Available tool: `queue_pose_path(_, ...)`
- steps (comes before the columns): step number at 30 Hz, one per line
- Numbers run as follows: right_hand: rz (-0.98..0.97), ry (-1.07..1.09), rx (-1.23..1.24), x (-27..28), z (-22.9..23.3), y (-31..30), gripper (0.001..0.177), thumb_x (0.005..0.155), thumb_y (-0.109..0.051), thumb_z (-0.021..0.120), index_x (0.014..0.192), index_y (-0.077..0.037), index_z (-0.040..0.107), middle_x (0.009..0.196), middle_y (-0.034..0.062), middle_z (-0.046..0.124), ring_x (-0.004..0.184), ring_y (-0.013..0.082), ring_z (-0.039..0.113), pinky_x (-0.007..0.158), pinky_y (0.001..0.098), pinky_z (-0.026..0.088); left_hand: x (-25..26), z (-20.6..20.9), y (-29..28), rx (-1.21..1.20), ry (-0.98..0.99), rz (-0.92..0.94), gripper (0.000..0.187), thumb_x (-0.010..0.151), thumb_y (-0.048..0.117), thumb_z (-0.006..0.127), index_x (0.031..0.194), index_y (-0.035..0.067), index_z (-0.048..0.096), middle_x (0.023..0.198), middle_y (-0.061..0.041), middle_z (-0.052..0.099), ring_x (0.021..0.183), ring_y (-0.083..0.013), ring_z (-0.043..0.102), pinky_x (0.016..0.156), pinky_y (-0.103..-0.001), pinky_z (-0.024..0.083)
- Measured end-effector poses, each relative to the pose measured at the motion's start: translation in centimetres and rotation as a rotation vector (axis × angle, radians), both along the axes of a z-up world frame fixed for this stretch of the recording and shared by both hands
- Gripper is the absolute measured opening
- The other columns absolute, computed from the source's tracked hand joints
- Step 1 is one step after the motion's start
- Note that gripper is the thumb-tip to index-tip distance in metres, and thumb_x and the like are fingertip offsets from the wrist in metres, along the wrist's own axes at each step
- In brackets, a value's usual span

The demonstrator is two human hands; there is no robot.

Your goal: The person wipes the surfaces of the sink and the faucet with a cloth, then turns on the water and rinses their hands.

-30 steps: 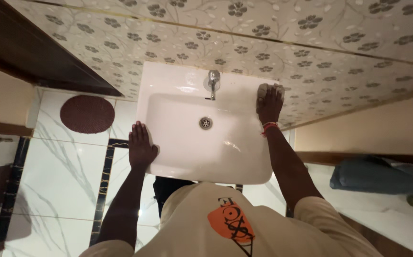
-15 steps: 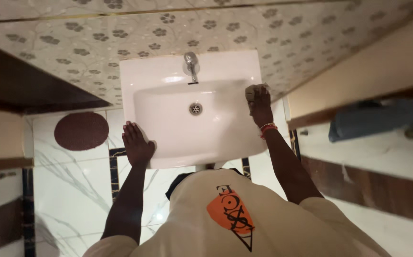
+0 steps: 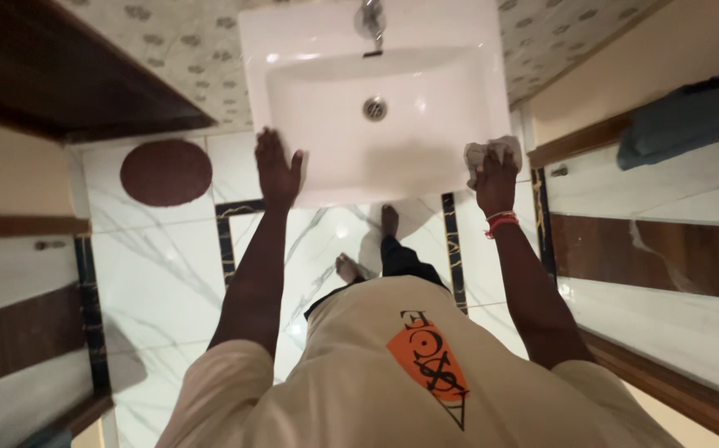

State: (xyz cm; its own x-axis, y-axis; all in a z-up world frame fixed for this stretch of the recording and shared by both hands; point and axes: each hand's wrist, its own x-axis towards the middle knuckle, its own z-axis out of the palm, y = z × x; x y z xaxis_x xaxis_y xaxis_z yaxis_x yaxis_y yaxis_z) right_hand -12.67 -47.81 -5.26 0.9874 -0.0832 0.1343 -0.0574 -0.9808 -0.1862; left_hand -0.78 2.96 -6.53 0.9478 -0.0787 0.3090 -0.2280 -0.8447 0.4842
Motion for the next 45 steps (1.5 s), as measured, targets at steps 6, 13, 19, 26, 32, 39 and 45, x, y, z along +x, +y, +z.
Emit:
queue_pose_path(6, 0.411, -0.226, -0.209, 5.0, -1.5, 14.3, 0.027, 0.09, -0.019, 0.059, 0.114, -0.025, 0.071, 0.074, 0.0023, 0.065, 0.069, 0.0258, 0.065, 0.049, 0.0452, 0.049, -0.8, 0.3, -0.5, 0.074, 0.066, -0.042, 0.069, 0.111, 0.048, 0.048, 0.157, -0.002, 0.041, 0.167, -0.022, 0.032, 0.157, -0.0387, 0.025, 0.129, -0.05, 0.018)
queue_pose_path(13, 0.654, 0.182, 0.134, 8.5, -2.5, 28.6, 0.025, 0.098, -0.026, 0.059, 0.118, -0.015, 0.069, 0.121, 0.0101, 0.072, 0.108, 0.0295, 0.07, 0.088, 0.0454, 0.058, -0.4, -0.1, -0.6, 0.146, 0.058, -0.111, 0.073, 0.105, 0.053, 0.051, 0.154, 0.0, 0.042, 0.165, -0.023, 0.034, 0.154, -0.039, 0.027, 0.126, -0.05, 0.019)
queue_pose_path(19, 0.729, 0.079, -0.157, 10.2, -2.9, 15.4, 0.021, 0.102, -0.024, 0.052, 0.114, -0.017, 0.068, 0.101, 0.0093, 0.073, 0.097, 0.0303, 0.07, 0.094, 0.0511, 0.054, -1.1, 1.2, -1.2, 0.212, 0.011, -0.139, 0.086, 0.1, 0.065, 0.053, 0.157, 0.002, 0.041, 0.162, -0.024, 0.038, 0.151, -0.0394, 0.034, 0.124, -0.052, 0.026)
queue_pose_path(26, 0.202, -0.155, -0.501, 8.8, 0.5, 3.4, 0.053, 0.089, -0.057, 0.049, 0.117, -0.015, 0.064, 0.123, 0.0127, 0.066, 0.112, 0.0374, 0.063, 0.08, 0.0642, 0.053, -0.8, 3.1, -1.4, 0.201, 0.019, -0.139, 0.094, 0.095, 0.071, 0.057, 0.156, 0.0, 0.041, 0.161, -0.025, 0.04, 0.15, -0.0393, 0.036, 0.124, -0.051, 0.027)
queue_pose_path(32, 0.706, 0.125, -0.104, 11.8, -4.0, 18.0, 0.023, 0.105, -0.035, 0.052, 0.098, -0.017, 0.065, 0.092, 0.0044, 0.07, 0.092, 0.0271, 0.069, 0.097, 0.0514, 0.053, -0.1, 3.4, -1.3, 0.157, 0.077, -0.139, 0.097, 0.094, 0.07, 0.058, 0.157, 0.0, 0.037, 0.164, -0.025, 0.034, 0.153, -0.0393, 0.03, 0.125, -0.05, 0.023)
queue_pose_path(39, 0.919, 0.355, 0.113, 12.4, -3.3, 33.7, 0.03, 0.092, -0.023, 0.065, 0.122, -0.018, 0.067, 0.122, 0.0075, 0.068, 0.111, 0.0276, 0.065, 0.091, 0.0457, 0.053, -0.3, 2.5, -0.3, -0.028, 0.214, -0.188, 0.086, 0.1, 0.06, 0.054, 0.161, 0.003, 0.035, 0.169, -0.021, 0.029, 0.159, -0.0359, 0.024, 0.129, -0.05, 0.019)
queue_pose_path(45, 0.698, 0.126, -0.026, 12.4, -4.5, 18.0, 0.011, 0.097, -0.018, 0.055, 0.099, -0.01, 0.061, 0.098, 0.013, 0.064, 0.101, 0.0299, 0.062, 0.104, 0.047, 0.047, -0.8, 3.4, -0.6, 0.014, 0.182, -0.167, 0.084, 0.101, 0.061, 0.054, 0.159, 0.003, 0.036, 0.168, -0.02, 0.029, 0.158, -0.0338, 0.024, 0.128, -0.048, 0.019)
